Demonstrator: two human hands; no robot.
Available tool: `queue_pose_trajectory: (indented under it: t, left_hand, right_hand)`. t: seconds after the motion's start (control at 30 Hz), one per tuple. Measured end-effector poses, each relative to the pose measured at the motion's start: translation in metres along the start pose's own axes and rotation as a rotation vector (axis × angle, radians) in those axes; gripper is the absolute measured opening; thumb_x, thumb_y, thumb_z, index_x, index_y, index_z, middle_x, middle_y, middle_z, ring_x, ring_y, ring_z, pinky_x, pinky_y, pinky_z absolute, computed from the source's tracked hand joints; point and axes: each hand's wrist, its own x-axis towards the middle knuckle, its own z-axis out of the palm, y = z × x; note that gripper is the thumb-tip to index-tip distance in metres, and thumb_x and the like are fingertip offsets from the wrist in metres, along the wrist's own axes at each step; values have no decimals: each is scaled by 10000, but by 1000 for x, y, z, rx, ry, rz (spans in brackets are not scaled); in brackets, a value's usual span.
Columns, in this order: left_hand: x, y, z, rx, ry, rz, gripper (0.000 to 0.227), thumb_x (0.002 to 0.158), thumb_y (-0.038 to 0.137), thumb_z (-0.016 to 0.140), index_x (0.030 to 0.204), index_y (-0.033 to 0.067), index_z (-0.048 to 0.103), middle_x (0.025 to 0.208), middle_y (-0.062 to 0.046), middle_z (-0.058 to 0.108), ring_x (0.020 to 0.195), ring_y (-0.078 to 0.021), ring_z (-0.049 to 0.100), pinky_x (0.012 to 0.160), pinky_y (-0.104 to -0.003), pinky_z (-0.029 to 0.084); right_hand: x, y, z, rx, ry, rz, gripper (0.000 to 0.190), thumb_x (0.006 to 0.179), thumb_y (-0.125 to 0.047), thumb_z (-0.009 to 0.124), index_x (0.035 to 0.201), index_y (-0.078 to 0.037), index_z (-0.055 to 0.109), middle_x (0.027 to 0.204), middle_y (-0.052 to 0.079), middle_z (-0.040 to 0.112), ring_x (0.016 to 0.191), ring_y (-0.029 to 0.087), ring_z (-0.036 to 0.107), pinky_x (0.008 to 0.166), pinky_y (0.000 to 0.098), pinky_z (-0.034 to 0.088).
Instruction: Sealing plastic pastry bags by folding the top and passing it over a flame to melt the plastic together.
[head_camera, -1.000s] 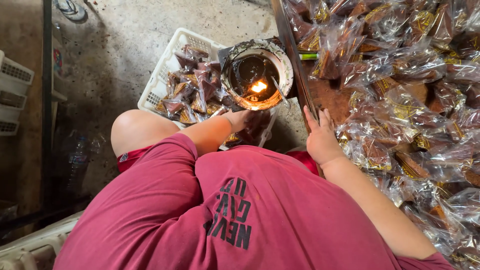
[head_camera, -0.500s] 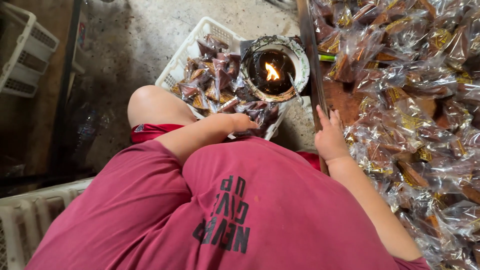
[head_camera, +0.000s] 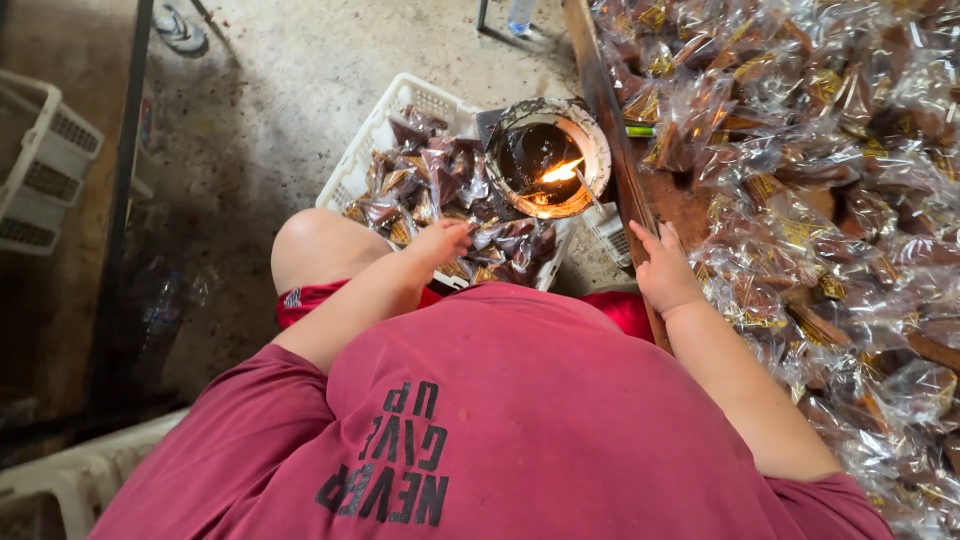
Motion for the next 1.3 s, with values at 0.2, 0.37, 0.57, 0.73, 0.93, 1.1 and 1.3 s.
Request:
queue_pose_trajectory:
  t: [0.2,0.37,0.57,0.73,0.93,1.1,1.3]
  left_hand:
    - [-27,27,16,166,-299,-95,569,964,484,634,1436,180,542,1199,-139,725,1013,-259,730,770,-364,552]
    - [-23,33,17,252,-301,-77,512,974,487,620,1385,183,597,1156,-107,744,962,-226,734,761,-351,532]
    - [-5,23,17,259,-285,-96,534,955,495,630,1389,188,582,1109,-101,764,925,-217,747,701,-328,547]
    - [20,1,16,282,-277,-95,573,947,502,630,1402,160,564,1125,-152,759,939,-261,761,660,-364,571]
    - [10,7,6,269,-286,-91,564,941,488,656,1392,159,571,1066,-139,774,885,-256,776,607,-331,571]
    - [-41,47,8,163,-354,-46,532,924,474,707,1302,108,634,1077,-136,772,925,-233,764,669,-299,562]
    - [-73,70,30,-220,-553,93,463,912,270,786,1316,129,609,1217,-97,704,1042,-205,717,807,-328,609]
  right_hand:
    - [1,2,0,-33,33,-20,752,914,-106,523,1578,-435,395,1616,244,330,1564,339,223,1287,459,218]
    - [-9,-23,-20,-29,48,-62,705,916,-145,558,1552,-429,450,1585,280,369,1548,382,260,1274,477,244]
    - [37,-34,-51,398,612,-62,497,1020,-56,682,1497,-74,544,1335,166,616,1142,287,649,910,329,573]
    - [92,-67,-87,582,374,172,641,1052,-133,649,1599,-288,352,1299,281,581,923,292,749,718,244,672]
    - [137,11,-20,-23,289,434,529,866,-703,723,1295,-401,659,1327,-82,553,1142,248,649,992,407,533]
    - [99,-3,-14,382,866,298,352,1085,-501,630,1200,-169,605,1029,83,712,813,232,698,699,313,565]
    - [-42,-211,-85,1176,387,11,211,1104,-342,525,1196,-164,457,1066,105,704,877,225,731,719,286,609]
